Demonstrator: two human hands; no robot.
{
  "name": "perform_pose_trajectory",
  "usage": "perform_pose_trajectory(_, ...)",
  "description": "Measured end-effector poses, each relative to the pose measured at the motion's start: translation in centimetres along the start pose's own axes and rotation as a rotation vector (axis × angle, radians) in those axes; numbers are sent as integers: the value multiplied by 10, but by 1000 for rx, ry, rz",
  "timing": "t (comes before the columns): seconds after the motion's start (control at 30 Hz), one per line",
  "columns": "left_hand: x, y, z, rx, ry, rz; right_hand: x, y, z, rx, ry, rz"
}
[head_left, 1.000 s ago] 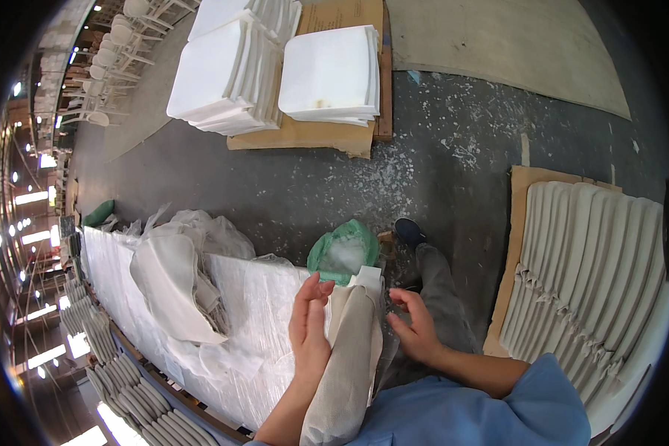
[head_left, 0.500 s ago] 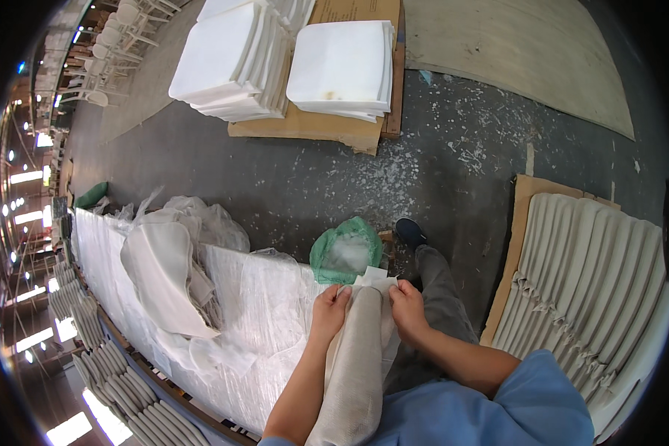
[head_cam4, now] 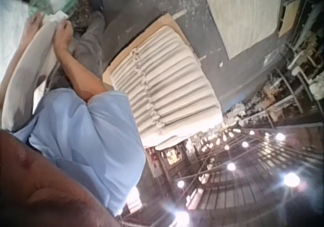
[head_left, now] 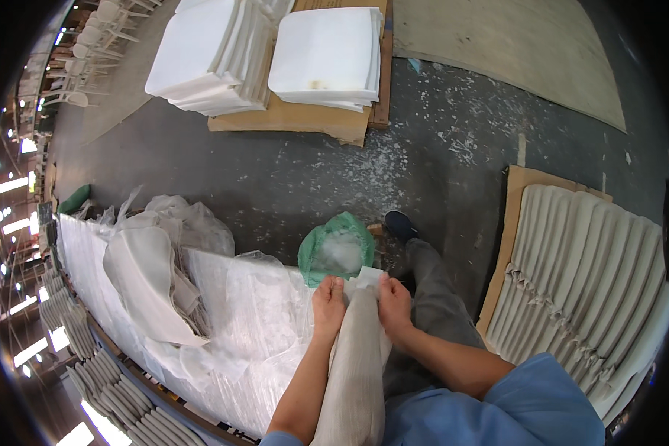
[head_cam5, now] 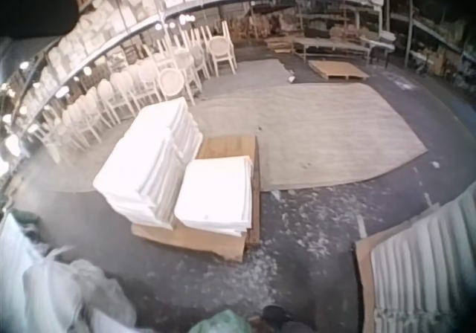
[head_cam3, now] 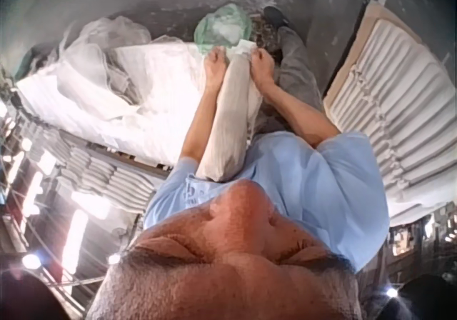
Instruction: The person repeatedly inserts a white foam cushion into a beige fabric cover, aligns the edges, and smooths the cover by hand. The person handles one cushion at a time, repeatedly opening the cover, inserting the foam, and adjusting the cover to fit.
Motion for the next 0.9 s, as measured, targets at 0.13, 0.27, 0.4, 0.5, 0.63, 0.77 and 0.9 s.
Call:
perform_pose_trajectory(0.13, -1, 0, 4, -2, -16, 24, 1, -5, -1, 202, 4, -155)
perform_pose_trajectory(0.27, -5, 4, 8, -21, -48, 29, -4, -2, -4, 257, -2, -304)
perform_pose_trajectory(0.4, -20, 16, 17, -79, -90, 15, -7, 6, -7, 273, -19, -392)
perform_pose_trajectory(0.5, -35, 12, 30, -91, -200, 118, -7, 3, -15, 340, -14, -363)
perform_pose_trajectory(0.63, -29, 9, 31, -98, -153, 137, -5, 0, -10, 271, -24, -339)
perform_pose_trajectory(0.77, -6, 8, 36, -24, -30, 127, -11, -22, -12, 252, -43, -244)
perform_pose_trajectory(0.9, 8, 22, 55, -5, 16, 54, -16, -59, 0, 271, -36, -233)
Point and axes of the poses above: each hand's wrist, its own z-axis towards the middle knuckle, its own x-axis out of the back of the hand, y = z × x, the point moved 8 cm from there along z, towards the middle knuckle, and after that the axes turned 1 degree about -z, right-handed, at the moved point
